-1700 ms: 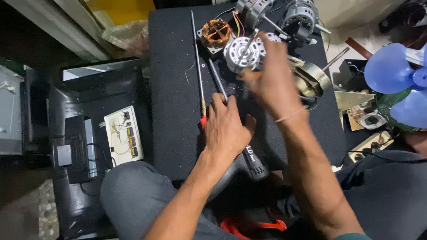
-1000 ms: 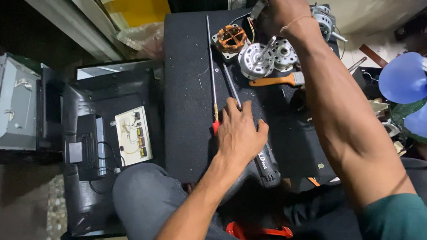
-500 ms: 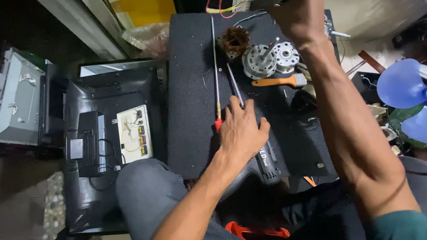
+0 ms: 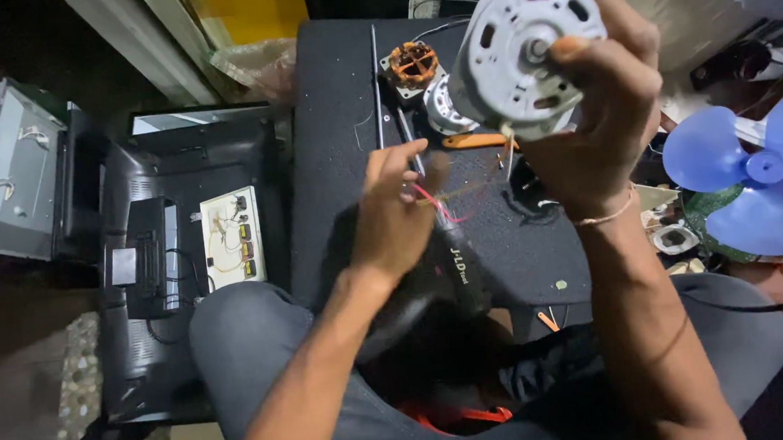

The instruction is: Repairing and inspecting electric fan motors using a screwdriver

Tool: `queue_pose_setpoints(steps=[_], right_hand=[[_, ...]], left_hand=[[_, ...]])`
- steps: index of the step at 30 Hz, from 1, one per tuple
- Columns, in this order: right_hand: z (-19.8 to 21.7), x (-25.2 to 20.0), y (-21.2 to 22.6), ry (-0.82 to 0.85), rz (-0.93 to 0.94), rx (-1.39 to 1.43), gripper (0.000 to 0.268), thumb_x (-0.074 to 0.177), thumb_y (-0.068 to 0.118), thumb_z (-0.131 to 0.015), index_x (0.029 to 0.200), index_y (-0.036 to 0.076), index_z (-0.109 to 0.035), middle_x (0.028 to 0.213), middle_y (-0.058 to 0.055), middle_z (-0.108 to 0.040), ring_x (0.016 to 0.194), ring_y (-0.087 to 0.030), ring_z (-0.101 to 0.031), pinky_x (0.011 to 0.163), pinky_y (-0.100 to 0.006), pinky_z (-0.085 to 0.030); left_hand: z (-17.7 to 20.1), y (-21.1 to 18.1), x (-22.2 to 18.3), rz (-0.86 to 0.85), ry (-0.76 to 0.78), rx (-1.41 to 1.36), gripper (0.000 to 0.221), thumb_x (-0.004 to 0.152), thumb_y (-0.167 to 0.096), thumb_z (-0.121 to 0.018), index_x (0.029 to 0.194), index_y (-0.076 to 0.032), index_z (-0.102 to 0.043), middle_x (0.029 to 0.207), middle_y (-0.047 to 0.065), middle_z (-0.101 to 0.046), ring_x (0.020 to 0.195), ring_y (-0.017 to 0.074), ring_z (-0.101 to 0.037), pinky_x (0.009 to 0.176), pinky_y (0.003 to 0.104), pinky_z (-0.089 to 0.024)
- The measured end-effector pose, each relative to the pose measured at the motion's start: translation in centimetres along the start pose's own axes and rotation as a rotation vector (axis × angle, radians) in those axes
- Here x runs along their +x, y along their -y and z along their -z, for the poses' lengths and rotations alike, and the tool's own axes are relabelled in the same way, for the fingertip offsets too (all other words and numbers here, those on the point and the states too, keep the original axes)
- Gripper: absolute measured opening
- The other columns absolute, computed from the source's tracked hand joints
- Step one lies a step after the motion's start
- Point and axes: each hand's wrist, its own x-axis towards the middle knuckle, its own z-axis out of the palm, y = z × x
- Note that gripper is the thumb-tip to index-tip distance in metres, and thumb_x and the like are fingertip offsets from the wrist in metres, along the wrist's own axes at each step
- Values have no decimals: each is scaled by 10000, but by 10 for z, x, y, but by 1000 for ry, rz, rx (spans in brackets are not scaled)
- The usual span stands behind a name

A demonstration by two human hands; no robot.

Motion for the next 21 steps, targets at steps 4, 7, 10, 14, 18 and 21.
queue_pose_setpoints(steps=[4,7,10,14,18,21], right_hand=[[13,-9,4,95,-1,135,511,970,-195,-804,1280,-23,-435,1427,-358,-464,1367,-500,-559,1141,-570,-589],[22,-11,11,268,-13,76,544,996,-110,-860,1297,-11,-418,1492,-380,-476,1390,-518,-570,1119,-552,-588],[29,-24,12,395,-33,222,703,896,9,-893,1389,-32,-393,1513,-378,-421,1450,-509,-489,1224,-580,-518],[35,-44,18,266,-329,252,817,752,26,-937,1393,-59,-437,1416,-331,-532,1288,-444,-596,1052,-493,-583],[44,-62,14,58,-624,427,811,720,143,-940,1371,-16,-483,1378,-198,-546,1175,-294,-587,996,-449,-551],[43,-65,17,10,-798,528,937,583,172,-976,1376,-7,-511,1373,-173,-544,1162,-301,-577,981,-442,-581]], left_hand=[[23,-43,-5,302,208,-576,892,825,-741,-402,1322,-36,-631,1198,131,-697,933,162,-662,733,272,-536],[17,-34,-20,146,439,-1034,611,1028,-604,-465,1343,-90,-562,1287,125,-698,1087,253,-710,895,437,-602],[4,-40,-30,168,453,-1251,551,1091,-401,-496,1418,41,-498,1300,213,-657,1119,324,-677,934,520,-617],[0,-83,-35,246,276,-1008,431,1035,-344,-556,1249,27,-603,1074,222,-739,900,294,-753,768,406,-640],[-13,-79,-35,158,213,-770,248,923,-198,-752,1033,21,-713,875,182,-769,750,226,-771,612,327,-649],[-19,-69,-37,165,209,-678,195,922,-189,-766,895,-6,-706,664,175,-730,532,179,-712,463,253,-588]])
